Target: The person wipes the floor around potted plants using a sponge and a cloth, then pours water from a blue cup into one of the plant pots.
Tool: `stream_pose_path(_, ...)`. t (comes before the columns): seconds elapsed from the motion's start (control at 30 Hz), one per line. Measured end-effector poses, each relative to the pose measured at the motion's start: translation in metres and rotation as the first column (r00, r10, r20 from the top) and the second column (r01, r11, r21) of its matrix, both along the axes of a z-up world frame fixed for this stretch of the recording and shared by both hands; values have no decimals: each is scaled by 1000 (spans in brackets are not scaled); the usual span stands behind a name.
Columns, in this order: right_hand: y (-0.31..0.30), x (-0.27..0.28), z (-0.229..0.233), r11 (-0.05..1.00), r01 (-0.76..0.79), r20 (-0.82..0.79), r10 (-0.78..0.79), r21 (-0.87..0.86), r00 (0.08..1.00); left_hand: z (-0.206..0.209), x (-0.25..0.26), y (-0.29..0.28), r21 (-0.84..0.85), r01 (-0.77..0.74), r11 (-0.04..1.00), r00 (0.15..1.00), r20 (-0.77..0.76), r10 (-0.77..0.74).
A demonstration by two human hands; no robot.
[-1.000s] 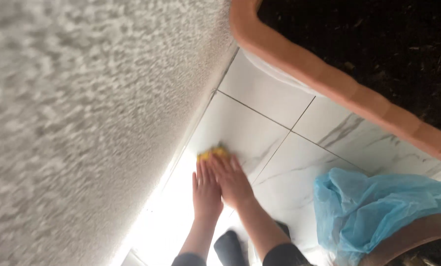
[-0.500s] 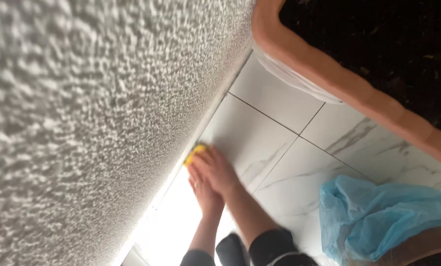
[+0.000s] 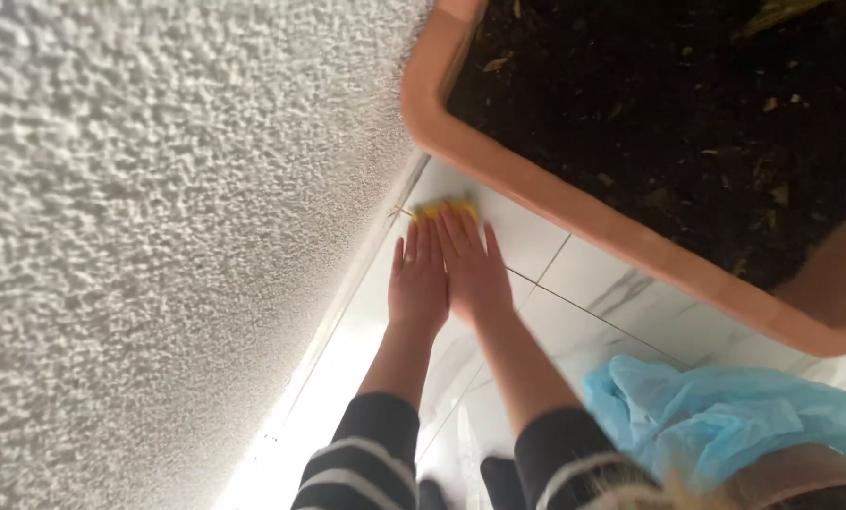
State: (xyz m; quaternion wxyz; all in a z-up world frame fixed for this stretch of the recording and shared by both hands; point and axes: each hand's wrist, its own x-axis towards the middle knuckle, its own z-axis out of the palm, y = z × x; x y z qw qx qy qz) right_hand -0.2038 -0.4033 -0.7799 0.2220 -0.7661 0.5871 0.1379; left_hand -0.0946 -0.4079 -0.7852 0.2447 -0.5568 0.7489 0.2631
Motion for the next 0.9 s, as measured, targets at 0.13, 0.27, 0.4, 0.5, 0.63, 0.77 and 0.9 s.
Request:
stream_pose_path(0.13, 97, 8, -1, 988, 150, 8, -150, -18, 989, -1, 11, 83, -40, 226, 973, 974, 27, -225)
stream_pose_path(0.27, 141, 14, 15, 971, 168, -13, -168, 171, 986, 18, 17, 137, 3, 229, 973, 973, -22, -229)
stream_pose_path(0.4, 106, 12, 22, 979, 137, -24, -135, 148, 991, 22, 5, 109, 69, 64, 996, 998, -3, -64)
stream_pose_path(0.5, 50, 8, 9, 992, 99, 27, -101, 82, 995, 33, -9, 58, 28, -128, 991, 992, 27, 127)
stream_pose_path(0.63, 1, 6, -20, 996, 29, 10, -29, -89, 1000, 2, -14, 33, -17, -309, 951, 951, 10, 309)
stream_pose_path(0.77, -17, -5, -36, 964, -146, 24, 155, -221, 988, -11, -27, 27, -56, -451, 891, 893, -42, 449)
stream_pose_path(0.9, -43, -7, -39, 908, -232, 3, 249, -349, 969, -12, -31, 15, -129, -504, 854, 863, -112, 493)
